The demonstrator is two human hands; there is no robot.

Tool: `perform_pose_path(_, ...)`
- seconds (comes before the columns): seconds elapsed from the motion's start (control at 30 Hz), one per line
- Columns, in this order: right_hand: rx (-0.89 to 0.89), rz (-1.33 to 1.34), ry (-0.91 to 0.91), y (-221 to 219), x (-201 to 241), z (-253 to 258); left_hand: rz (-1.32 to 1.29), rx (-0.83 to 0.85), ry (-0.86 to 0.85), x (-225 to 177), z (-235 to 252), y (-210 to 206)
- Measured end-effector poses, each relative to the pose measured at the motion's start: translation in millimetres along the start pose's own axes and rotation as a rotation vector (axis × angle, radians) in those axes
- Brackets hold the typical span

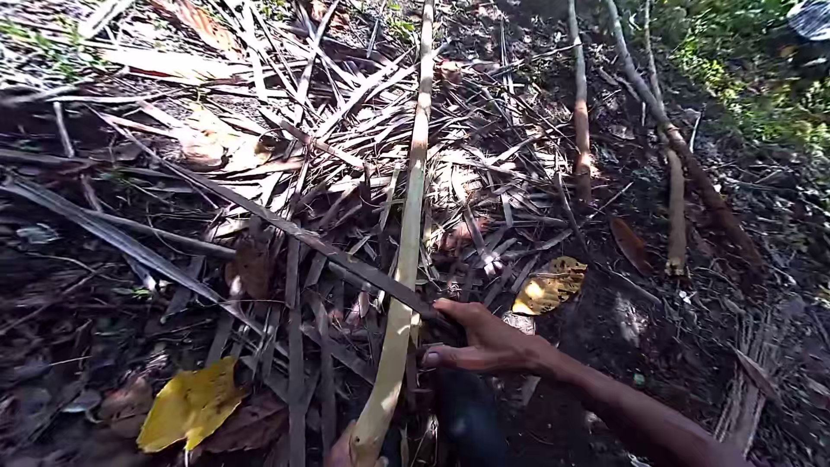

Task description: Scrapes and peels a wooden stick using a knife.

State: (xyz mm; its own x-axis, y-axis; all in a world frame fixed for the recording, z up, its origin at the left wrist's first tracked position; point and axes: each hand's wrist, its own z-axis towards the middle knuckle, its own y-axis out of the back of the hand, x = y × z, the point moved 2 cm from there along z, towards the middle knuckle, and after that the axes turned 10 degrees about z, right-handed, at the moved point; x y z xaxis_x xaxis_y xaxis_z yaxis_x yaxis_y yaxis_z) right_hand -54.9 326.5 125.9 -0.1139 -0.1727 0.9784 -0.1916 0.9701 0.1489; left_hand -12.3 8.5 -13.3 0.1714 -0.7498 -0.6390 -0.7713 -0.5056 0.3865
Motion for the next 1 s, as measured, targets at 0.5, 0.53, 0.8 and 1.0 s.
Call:
perform_pose_path(0.5,-0.403,-0.291,-0.208,61.5,-73.6,-49.4,0.107,-0.041,-0.119,-77.0,107.5,20.4)
perform_pose_path(0.53,-0.386,-0.402,-0.208,58.8,-71.4,-44.3,0.180,-0.181,-0.170,-87.1,98.9,18.4)
perform_pose_path(0.8,0.015,-0.820,-0.158,-37.0,-37.0,57.9,-0.449,0.218,-0.888,-254.0,0.0,3.3)
perform_pose_path(1.0,0.234,-0.826,-0.306,-101.1,-20.4,54.7,-0.781,0.227,-0.437,-228.1,17.1,5.7)
